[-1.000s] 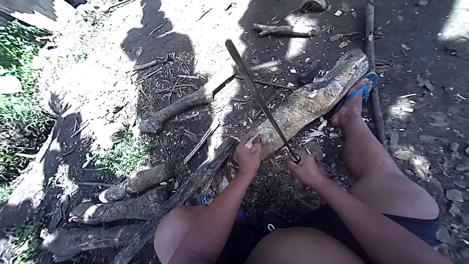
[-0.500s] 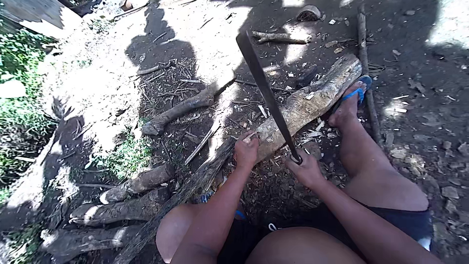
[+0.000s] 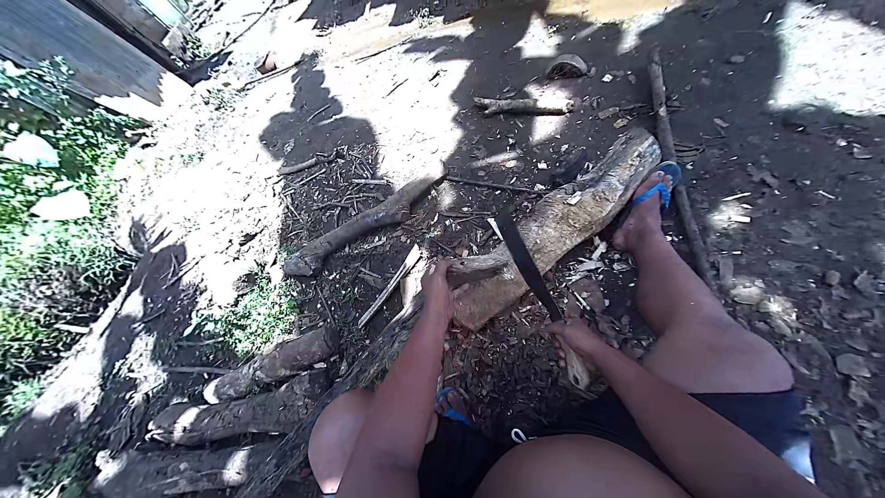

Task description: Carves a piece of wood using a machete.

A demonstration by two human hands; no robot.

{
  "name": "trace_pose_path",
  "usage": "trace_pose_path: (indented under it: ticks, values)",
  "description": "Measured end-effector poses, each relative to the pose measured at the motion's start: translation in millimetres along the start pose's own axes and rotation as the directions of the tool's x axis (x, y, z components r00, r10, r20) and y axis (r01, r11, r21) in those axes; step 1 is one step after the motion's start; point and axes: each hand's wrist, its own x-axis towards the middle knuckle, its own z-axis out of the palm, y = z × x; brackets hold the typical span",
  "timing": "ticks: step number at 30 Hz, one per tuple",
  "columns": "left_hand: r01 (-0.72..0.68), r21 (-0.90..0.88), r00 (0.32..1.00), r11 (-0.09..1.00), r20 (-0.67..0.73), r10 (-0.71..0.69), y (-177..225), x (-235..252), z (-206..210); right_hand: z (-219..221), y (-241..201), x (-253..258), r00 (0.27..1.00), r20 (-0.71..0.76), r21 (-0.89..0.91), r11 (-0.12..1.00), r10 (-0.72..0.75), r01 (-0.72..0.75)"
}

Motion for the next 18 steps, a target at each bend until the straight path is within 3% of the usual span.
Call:
trace_pose_path:
  ticks: [2,6,12,18]
  values:
    - [0.076,-0.083,0.996,0.994,-0.028,-0.079,7.1,12.9,-8.7,0.1,1.1,0.0,1.000,0.000,0.040,0.999,0.010,-0.010]
    - [0.100,-0.058,0.994,0.993,0.047,-0.097,16.1,17.9,-10.5,-3.4,3.2,4.7,1.000,-0.021,-0.003,1.000,-0.001,0.000]
    - [0.046,0.127,0.997,0.991,0.054,-0.054,26.1,17.6,-9.0,-2.5,2.1,1.6,0.999,-0.044,-0.052,0.998,-0.026,0.024]
    - [-0.055,0.189,0.998,0.980,0.037,0.049,29.1,24.4,-22.0,-2.3,2.9,4.7,0.996,-0.075,-0.109,0.993,-0.047,0.038]
